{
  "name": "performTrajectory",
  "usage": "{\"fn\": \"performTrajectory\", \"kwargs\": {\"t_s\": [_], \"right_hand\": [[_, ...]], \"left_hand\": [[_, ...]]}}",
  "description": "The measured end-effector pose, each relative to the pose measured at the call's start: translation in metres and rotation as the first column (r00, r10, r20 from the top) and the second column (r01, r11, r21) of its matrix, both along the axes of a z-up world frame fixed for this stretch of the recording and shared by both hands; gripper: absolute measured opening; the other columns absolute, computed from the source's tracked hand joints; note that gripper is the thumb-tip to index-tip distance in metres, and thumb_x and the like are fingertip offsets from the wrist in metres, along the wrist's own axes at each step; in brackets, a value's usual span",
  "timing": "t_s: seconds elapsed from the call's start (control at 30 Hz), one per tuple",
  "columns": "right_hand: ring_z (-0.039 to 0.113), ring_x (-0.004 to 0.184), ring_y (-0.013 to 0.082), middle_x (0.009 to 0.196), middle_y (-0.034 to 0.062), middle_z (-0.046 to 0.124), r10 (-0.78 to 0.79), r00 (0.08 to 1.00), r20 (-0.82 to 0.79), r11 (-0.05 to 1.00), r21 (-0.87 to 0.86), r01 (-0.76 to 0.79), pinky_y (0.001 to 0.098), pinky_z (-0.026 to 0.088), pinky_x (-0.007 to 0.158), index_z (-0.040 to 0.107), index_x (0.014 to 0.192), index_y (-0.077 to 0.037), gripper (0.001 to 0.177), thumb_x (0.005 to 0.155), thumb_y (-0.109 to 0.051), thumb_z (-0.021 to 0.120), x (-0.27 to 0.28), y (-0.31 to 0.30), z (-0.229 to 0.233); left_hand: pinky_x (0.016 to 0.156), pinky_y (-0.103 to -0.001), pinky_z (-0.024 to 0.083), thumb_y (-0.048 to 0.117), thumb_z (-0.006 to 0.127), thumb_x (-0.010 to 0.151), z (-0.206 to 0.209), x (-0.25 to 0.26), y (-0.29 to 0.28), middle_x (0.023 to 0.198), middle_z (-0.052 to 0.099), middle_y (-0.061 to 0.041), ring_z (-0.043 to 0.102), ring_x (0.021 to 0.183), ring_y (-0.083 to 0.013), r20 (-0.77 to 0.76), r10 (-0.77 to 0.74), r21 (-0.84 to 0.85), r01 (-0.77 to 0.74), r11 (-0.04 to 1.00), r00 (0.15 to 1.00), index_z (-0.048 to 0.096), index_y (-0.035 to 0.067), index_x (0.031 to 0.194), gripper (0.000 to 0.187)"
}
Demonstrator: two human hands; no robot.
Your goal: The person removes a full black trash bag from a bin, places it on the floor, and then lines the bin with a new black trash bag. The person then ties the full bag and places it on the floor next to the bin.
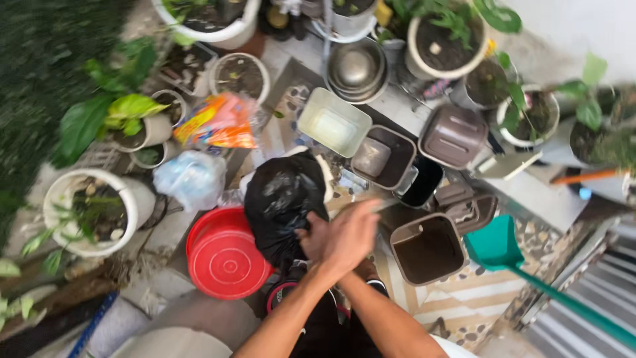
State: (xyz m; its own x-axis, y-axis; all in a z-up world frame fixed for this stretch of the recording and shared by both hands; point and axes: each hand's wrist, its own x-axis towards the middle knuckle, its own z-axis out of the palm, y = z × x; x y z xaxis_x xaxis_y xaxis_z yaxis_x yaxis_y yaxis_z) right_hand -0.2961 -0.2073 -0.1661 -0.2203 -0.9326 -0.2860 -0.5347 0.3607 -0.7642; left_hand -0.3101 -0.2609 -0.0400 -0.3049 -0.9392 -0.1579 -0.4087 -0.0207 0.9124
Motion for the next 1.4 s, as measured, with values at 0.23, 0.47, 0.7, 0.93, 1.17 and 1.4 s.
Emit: {"fn": "performTrajectory", "kwargs": {"t_s": [0.23, 0.47, 0.7, 0.93, 1.17, 1.4], "right_hand": [[0.069, 0.079, 0.0174, 0.094, 0.0060, 0.073, -0.247, 0.741, 0.624, 0.955, 0.285, 0.078, 0.0332, 0.061, 0.065, 0.068, 0.109, -0.003, 0.027, 0.083, 0.004, 0.071, -0.012, -0.031, 0.003], [0.068, 0.077, 0.0131, 0.092, 0.0030, 0.073, -0.218, 0.744, 0.632, 0.957, 0.288, 0.037, 0.0303, 0.063, 0.064, 0.069, 0.107, -0.002, 0.023, 0.086, 0.007, 0.071, -0.010, -0.049, 0.018], [0.067, 0.080, 0.0096, 0.094, 0.0028, 0.077, 0.112, 0.809, 0.577, 0.963, 0.140, -0.232, 0.0276, 0.055, 0.071, 0.071, 0.106, -0.001, 0.023, 0.083, 0.001, 0.076, 0.001, -0.055, 0.061], [0.074, 0.069, 0.0218, 0.076, 0.0121, 0.075, 0.426, 0.898, 0.113, 0.875, 0.203, -0.440, 0.0357, 0.055, 0.067, 0.074, 0.100, -0.007, 0.030, 0.075, -0.023, 0.079, 0.020, -0.079, 0.109], [0.073, 0.076, 0.0355, 0.079, 0.0189, 0.072, 0.633, 0.772, -0.052, 0.761, 0.224, -0.609, 0.0433, 0.056, 0.069, 0.070, 0.091, 0.000, 0.042, 0.075, -0.037, 0.084, 0.016, -0.090, 0.085], [0.076, 0.076, 0.0291, 0.078, 0.0130, 0.076, 0.747, 0.661, -0.073, 0.661, 0.197, -0.725, 0.0397, 0.058, 0.073, 0.075, 0.085, -0.005, 0.045, 0.082, -0.050, 0.078, 0.010, -0.138, 0.114]], "left_hand": [[0.109, -0.052, 0.044, 0.004, 0.065, 0.078, -0.005, 0.128, 0.051, 0.144, 0.054, -0.017, 0.053, 0.130, -0.0394, 0.340, 0.382, -0.234, -0.316, 0.919, 0.859, 0.052, 0.007, 0.143, 0.066], [0.108, -0.053, 0.039, 0.013, 0.091, 0.064, -0.015, 0.140, 0.059, 0.153, 0.031, -0.029, 0.041, 0.132, -0.0496, 0.248, 0.402, -0.047, -0.404, 0.914, 0.881, 0.029, 0.011, 0.155, 0.110], [0.104, -0.051, 0.047, 0.000, 0.082, 0.074, -0.053, 0.137, 0.046, 0.143, 0.041, -0.030, 0.049, 0.127, -0.0512, 0.029, 0.456, -0.080, -0.453, 0.888, 0.889, 0.034, 0.012, 0.160, 0.098], [0.081, -0.048, 0.055, -0.009, 0.066, 0.078, -0.105, 0.135, 0.043, 0.125, 0.054, -0.030, 0.065, 0.100, -0.0465, 0.037, 0.599, -0.166, -0.587, 0.793, 0.800, 0.059, 0.000, 0.124, 0.048], [0.083, -0.048, 0.054, -0.005, 0.065, 0.078, -0.114, 0.134, 0.046, 0.115, 0.059, -0.026, 0.064, 0.101, -0.0466, 0.041, 0.703, -0.181, -0.687, 0.704, 0.710, 0.062, -0.008, 0.117, 0.039], [0.084, -0.049, 0.052, 0.002, 0.082, 0.074, -0.088, 0.132, 0.039, 0.112, 0.059, -0.024, 0.064, 0.100, -0.0455, 0.113, 0.739, -0.031, -0.741, 0.670, 0.664, 0.064, -0.007, 0.106, 0.038]]}}
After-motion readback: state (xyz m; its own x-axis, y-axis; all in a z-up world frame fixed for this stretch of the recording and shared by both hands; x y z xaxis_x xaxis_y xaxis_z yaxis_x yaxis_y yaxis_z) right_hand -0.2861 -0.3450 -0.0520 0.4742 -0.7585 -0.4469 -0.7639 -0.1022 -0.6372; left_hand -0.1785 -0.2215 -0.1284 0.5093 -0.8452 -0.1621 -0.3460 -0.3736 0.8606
